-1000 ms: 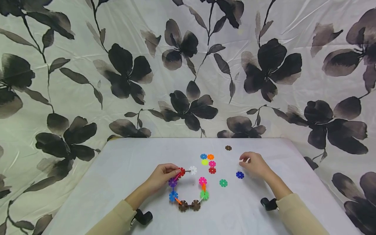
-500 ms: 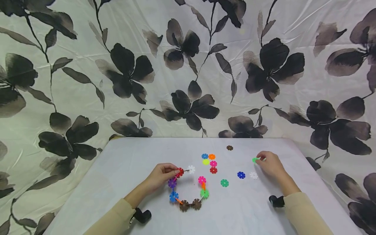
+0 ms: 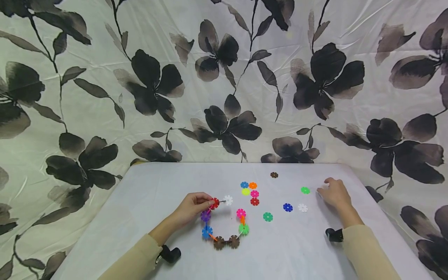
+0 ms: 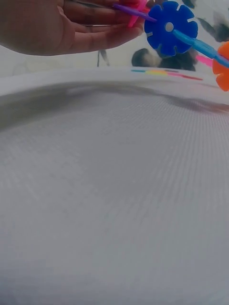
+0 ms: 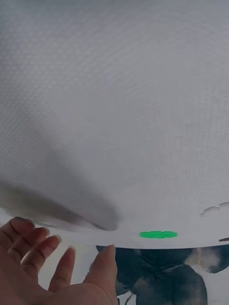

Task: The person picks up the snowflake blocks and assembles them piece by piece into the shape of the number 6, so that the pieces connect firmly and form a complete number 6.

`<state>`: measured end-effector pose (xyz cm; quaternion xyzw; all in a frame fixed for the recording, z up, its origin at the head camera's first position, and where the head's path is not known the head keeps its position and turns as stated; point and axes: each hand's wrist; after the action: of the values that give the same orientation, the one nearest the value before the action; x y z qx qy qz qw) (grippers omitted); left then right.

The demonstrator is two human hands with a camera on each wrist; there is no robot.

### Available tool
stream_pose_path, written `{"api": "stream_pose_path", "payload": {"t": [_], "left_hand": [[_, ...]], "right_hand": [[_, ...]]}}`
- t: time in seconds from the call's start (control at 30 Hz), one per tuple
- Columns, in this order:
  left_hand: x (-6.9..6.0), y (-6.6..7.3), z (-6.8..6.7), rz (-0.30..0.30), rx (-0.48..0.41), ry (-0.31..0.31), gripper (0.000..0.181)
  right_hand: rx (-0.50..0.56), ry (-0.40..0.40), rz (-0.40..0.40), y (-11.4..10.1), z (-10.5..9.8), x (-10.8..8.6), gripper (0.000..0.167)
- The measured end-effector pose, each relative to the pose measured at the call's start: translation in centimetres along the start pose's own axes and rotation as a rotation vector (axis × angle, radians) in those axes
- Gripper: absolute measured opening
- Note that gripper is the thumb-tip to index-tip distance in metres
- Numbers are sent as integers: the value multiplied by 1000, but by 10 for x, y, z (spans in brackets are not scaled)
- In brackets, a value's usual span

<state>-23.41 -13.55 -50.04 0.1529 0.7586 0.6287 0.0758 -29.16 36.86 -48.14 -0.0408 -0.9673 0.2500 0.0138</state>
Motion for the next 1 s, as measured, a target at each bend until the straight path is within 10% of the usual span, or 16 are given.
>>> {"api": "stream_pose_path", "payload": {"t": [1.0], "left_hand": [[1, 1, 2, -18, 5, 10, 19]], "right_hand": [[63, -157, -46, 5, -1, 12, 47]]}}
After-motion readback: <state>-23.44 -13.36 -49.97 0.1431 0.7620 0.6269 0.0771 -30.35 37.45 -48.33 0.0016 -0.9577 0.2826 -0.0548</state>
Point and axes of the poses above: each hand's wrist, its own x-axis towards the middle knuckle, its own z-axis out of the palm, y = z × x, and after that the axes turned 1 degree about -x, right-handed
